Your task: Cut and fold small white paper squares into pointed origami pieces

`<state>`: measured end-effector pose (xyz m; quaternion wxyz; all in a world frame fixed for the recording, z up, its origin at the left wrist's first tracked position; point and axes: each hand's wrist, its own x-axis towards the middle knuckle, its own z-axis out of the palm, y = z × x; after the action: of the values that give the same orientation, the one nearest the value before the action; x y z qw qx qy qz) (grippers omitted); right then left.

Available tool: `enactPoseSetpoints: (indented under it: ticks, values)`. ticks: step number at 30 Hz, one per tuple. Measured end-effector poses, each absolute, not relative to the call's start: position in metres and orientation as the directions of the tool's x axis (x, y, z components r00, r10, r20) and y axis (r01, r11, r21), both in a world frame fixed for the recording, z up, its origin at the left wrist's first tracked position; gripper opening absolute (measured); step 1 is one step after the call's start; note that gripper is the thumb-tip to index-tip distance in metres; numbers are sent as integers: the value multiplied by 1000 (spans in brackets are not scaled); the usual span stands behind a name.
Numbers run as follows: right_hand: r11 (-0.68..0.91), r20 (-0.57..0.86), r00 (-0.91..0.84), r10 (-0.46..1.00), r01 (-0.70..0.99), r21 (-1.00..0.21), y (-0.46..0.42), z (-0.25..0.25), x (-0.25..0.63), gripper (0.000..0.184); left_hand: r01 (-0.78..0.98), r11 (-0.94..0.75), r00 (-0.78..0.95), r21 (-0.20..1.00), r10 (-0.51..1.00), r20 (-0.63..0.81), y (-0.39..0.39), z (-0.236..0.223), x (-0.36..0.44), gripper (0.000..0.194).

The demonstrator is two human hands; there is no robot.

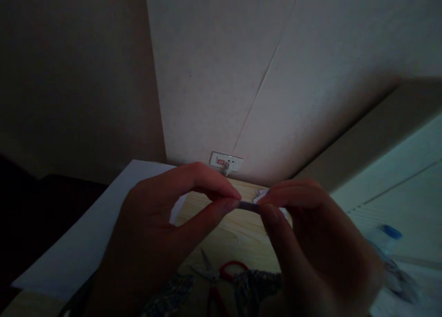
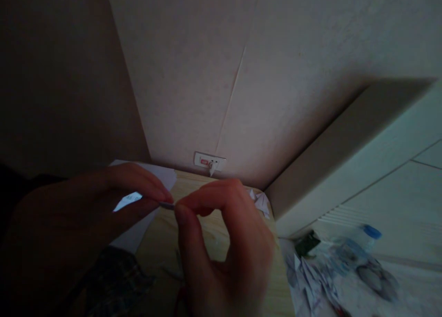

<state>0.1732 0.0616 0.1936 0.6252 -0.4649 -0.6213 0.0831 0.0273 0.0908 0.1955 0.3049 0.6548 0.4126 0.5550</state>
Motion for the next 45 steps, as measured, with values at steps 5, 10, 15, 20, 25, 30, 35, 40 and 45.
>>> enactPoseSetpoints:
  ticks: [5,10,15,20,25,30,35,40,45]
  values:
    - [564,696,232,680,441,-698,61,195,173,21,205,-479,39,853,875,482,91,195,27,14]
    - [571,698,250,671,426,-702,62,194,169,20,231,-481,57,846,874,482,91,194,26,14]
    - [594,716,354,601,402,-697,62,190,168,20,240,-479,80,844,877,475,92,194,26,15]
    - [542,675,217,706,448,-711,63,187,183,14,244,-451,5,859,886,464,90,192,27,15]
    - [469,583,95,807,497,-730,70,191,192,14,221,-428,-74,876,889,453,87,195,30,15]
    - [456,560,41,828,533,-713,71,195,190,14,224,-423,-63,878,893,446,87,199,31,17]
    - [459,566,34,824,544,-702,70,196,189,15,230,-436,-44,870,889,456,88,199,29,14]
    - [470,557,0,830,536,-701,70,196,189,15,232,-441,-46,867,885,463,88,200,33,13]
    - [502,600,36,799,509,-699,68,193,187,16,204,-436,-25,876,893,450,88,197,31,13]
